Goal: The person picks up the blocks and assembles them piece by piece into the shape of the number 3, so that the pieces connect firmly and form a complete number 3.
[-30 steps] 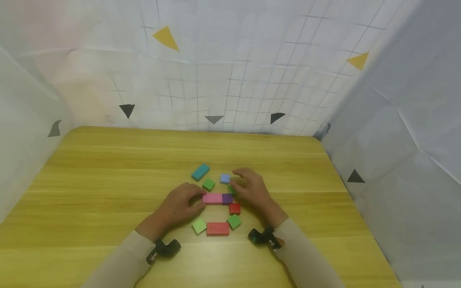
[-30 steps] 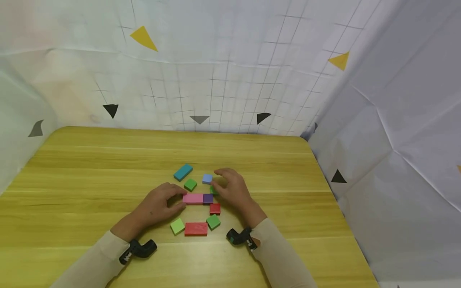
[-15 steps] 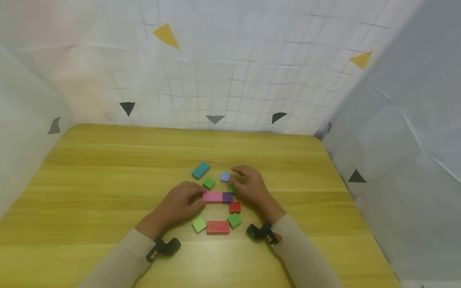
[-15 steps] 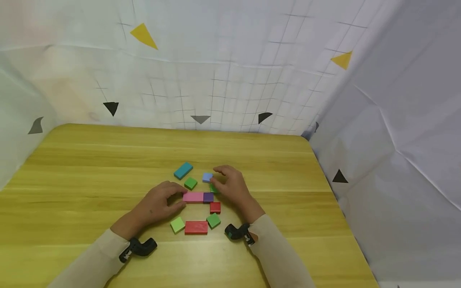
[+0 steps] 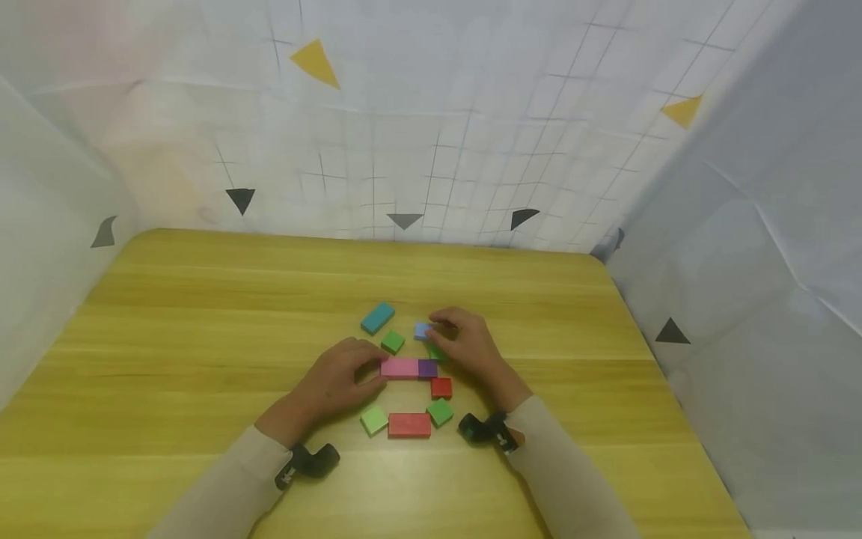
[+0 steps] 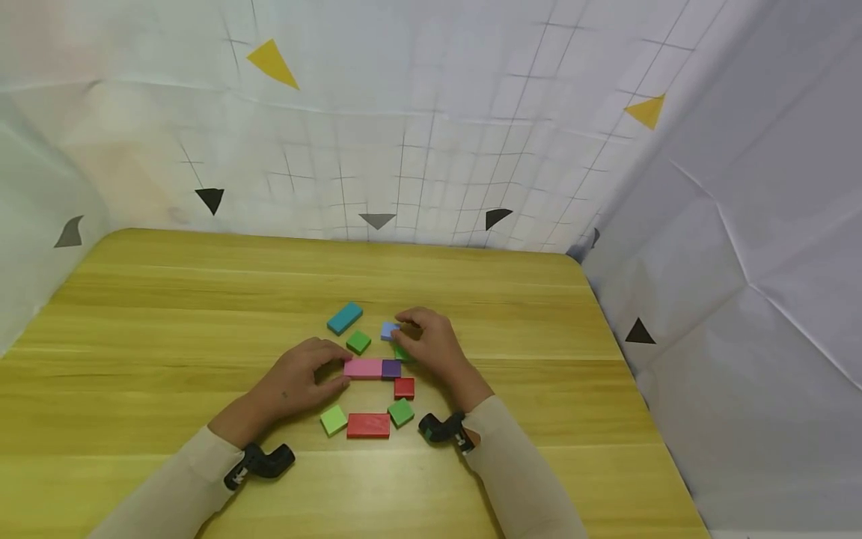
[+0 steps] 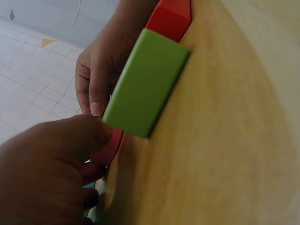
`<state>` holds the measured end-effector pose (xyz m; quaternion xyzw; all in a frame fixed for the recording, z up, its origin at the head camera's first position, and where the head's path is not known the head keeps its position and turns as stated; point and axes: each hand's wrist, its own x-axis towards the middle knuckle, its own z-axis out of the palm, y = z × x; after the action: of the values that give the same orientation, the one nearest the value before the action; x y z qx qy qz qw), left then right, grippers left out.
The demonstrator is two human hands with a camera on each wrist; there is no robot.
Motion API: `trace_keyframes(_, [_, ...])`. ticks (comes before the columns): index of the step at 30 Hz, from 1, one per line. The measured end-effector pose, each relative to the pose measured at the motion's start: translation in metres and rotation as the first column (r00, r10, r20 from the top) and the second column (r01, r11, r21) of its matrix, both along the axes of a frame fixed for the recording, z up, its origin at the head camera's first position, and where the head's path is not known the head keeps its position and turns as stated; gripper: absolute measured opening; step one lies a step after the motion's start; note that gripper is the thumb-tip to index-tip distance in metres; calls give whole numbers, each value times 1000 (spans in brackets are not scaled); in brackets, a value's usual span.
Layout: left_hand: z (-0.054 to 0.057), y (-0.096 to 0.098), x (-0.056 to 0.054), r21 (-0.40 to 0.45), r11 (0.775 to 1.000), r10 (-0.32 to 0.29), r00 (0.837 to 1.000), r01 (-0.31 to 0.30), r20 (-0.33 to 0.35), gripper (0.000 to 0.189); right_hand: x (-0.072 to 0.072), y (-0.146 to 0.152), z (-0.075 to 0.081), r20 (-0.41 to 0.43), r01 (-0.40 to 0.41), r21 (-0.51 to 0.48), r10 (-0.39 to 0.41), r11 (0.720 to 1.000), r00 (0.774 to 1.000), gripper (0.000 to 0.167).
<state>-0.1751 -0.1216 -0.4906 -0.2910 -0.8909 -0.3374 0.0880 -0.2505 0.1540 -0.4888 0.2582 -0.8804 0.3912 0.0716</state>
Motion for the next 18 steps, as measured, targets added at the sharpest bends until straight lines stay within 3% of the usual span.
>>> trace_keyframes(8, [2, 0, 2, 7, 1000, 7, 1000, -7, 19, 30, -3, -2, -1, 98, -9, -34, 12, 999, 995, 20])
trace_keyframes(18, [4, -1, 5, 3, 1000, 12, 1000, -12, 19, 31, -3, -3, -1, 115, 13, 10, -14, 1000, 993, 18])
